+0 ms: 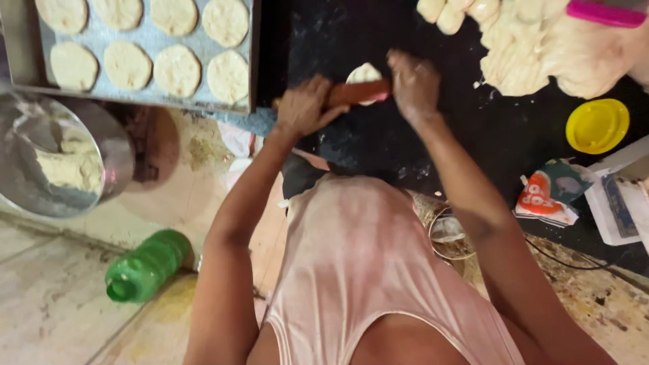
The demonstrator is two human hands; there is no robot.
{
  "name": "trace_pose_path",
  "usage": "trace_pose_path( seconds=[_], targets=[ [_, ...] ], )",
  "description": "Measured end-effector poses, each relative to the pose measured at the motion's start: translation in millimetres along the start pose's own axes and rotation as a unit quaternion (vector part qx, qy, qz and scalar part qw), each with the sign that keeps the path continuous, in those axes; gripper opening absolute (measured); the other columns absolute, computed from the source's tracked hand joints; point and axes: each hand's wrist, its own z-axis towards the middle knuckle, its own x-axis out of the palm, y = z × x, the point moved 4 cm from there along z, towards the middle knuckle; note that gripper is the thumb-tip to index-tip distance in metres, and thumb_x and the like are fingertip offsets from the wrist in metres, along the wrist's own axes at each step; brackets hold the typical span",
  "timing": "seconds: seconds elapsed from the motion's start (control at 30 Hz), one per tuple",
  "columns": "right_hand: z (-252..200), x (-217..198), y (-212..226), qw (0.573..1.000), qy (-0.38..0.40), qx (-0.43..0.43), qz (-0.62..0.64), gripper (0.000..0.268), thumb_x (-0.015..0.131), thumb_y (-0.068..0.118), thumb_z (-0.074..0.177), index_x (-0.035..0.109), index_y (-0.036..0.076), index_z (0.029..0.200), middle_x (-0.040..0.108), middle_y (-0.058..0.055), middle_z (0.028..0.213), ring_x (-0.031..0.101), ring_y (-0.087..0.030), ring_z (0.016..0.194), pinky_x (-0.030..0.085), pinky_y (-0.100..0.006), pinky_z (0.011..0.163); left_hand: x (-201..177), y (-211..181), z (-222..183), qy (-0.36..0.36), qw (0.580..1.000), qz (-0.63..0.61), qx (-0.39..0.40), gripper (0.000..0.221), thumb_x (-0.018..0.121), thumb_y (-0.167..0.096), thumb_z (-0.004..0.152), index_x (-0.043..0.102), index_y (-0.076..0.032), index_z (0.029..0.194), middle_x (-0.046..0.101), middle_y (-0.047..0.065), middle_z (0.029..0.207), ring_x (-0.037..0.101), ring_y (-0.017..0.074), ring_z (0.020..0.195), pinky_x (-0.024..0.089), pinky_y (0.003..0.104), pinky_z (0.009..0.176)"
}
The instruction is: The person uses a rolling pin to flatten small pieces of dough into disks and places them onto a metal tray.
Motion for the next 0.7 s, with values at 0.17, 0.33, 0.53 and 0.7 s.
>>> trace_pose_path(
  seconds=[0.17, 0.33, 0.53, 0.7],
  targets=[
    [30, 50, -30, 0.972, 0.155, 0.151, 0.094, 0.019, 0.052, 0.023, 0.116, 0.067, 0.013, 0.121, 0.075, -0.014, 0.074, 0.072, -0.026, 0.06, 0.058, -0.042, 0.061, -24, 18, 57, -0.052, 0.994, 0.006, -0.097, 0.08, 0.059, -0.076, 0.096, 0.062, -0.004, 0.13, 0.064, 0.024, 0.127, 0.068, 0.0453, 0.093, 0.058, 0.054, 0.075],
    [7, 18, -9, 0.996, -0.03, 0.059, -0.055, 0.021, 0.057, 0.025, 0.11, 0.071, 0.013, 0.121, 0.077, -0.015, 0.09, 0.073, -0.035, 0.072, 0.055, -0.048, 0.064, -15, 9, 36, -0.045, 0.999, 0.018, 0.016, 0.087, 0.064, -0.078, 0.082, 0.06, -0.002, 0.126, 0.064, 0.023, 0.12, 0.069, 0.0439, 0.092, 0.056, 0.056, 0.073],
    [-58, 30, -8, 0.984, -0.03, 0.11, 0.135, 0.044, 0.065, 0.036, 0.1, 0.055, 0.013, 0.137, 0.064, -0.013, 0.13, 0.06, -0.036, 0.118, 0.049, -0.046, 0.095, 6, 12, -68, -0.105, 0.989, 0.04, -0.095, 0.056, 0.071, -0.047, 0.093, 0.059, -0.008, 0.13, 0.062, 0.014, 0.112, 0.069, 0.0388, 0.088, 0.055, 0.051, 0.071],
    [-7, 52, 21, 0.961, 0.27, -0.014, 0.061, 0.026, 0.075, 0.032, 0.102, 0.073, 0.007, 0.11, 0.073, -0.009, 0.108, 0.061, -0.028, 0.112, 0.047, -0.048, 0.098, 8, 35, -74, -0.181, 0.958, 0.047, -0.217, 0.063, 0.071, -0.052, 0.1, 0.057, -0.002, 0.136, 0.065, 0.019, 0.117, 0.068, 0.0371, 0.065, 0.054, 0.045, 0.056]
  ],
)
